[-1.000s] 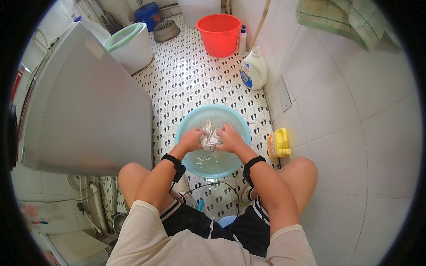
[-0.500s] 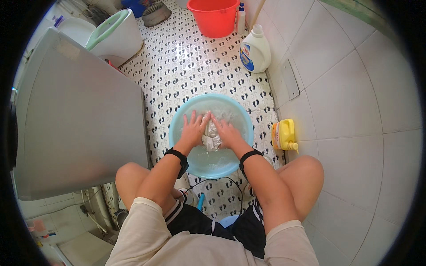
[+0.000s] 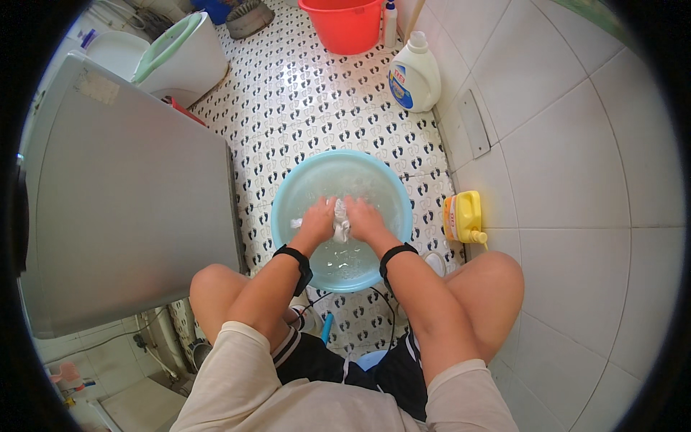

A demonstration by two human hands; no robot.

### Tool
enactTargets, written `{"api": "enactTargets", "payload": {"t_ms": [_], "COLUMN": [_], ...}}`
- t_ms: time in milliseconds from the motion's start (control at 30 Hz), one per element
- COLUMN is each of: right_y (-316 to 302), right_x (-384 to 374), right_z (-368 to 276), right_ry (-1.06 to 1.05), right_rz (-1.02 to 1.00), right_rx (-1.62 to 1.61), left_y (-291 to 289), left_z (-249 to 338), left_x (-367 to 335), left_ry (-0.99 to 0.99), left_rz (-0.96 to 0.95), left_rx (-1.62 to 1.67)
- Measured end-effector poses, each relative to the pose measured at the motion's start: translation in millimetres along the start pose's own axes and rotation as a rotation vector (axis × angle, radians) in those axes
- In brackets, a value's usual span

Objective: The person is washing a white garment by hand in a basin of water, rubbing the fabric together and submerging it repeatedly.

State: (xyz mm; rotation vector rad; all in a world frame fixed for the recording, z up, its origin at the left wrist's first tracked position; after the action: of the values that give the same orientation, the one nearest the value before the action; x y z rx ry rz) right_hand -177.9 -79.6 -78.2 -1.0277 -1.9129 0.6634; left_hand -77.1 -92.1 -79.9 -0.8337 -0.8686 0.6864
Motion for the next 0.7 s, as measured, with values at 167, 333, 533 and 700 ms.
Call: {"api": "enactTargets", "payload": {"t_ms": [167, 333, 533, 700], "right_y": [0, 6, 18, 10], "right_x": [1, 0, -3, 13], "right_z": [-10, -14, -11, 2], "right_ry": [-0.005, 0.0, -0.045, -0.116], "right_rz": [-0.029, -0.138, -0.125, 0.018], "right_rx": [0.009, 0.08, 0.217, 0.36], "left_y": [12, 21, 26, -15], "left_z": [-12, -5, -15, 3], "left_x": [6, 5, 8, 20], "left_ry": [-0.092, -0.071, -0.131, -0.081], "left_rz": [-0.006, -0.139, -0.257, -0.252], "left_rx": [-0.012, -0.138, -0.131, -0.029]}}
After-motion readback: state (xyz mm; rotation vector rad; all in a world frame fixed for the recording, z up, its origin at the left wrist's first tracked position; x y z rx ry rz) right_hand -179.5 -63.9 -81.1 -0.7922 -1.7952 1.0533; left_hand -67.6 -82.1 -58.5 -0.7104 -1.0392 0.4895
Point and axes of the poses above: each hand's wrist, its own x-axis away from the middle knuckle, its own y-axis out of the palm, z = x × y, the point moved 9 cm from there along -x, towards the middle knuckle, and after that the axes turned 12 degrees about -z, right-handed, at the moved point
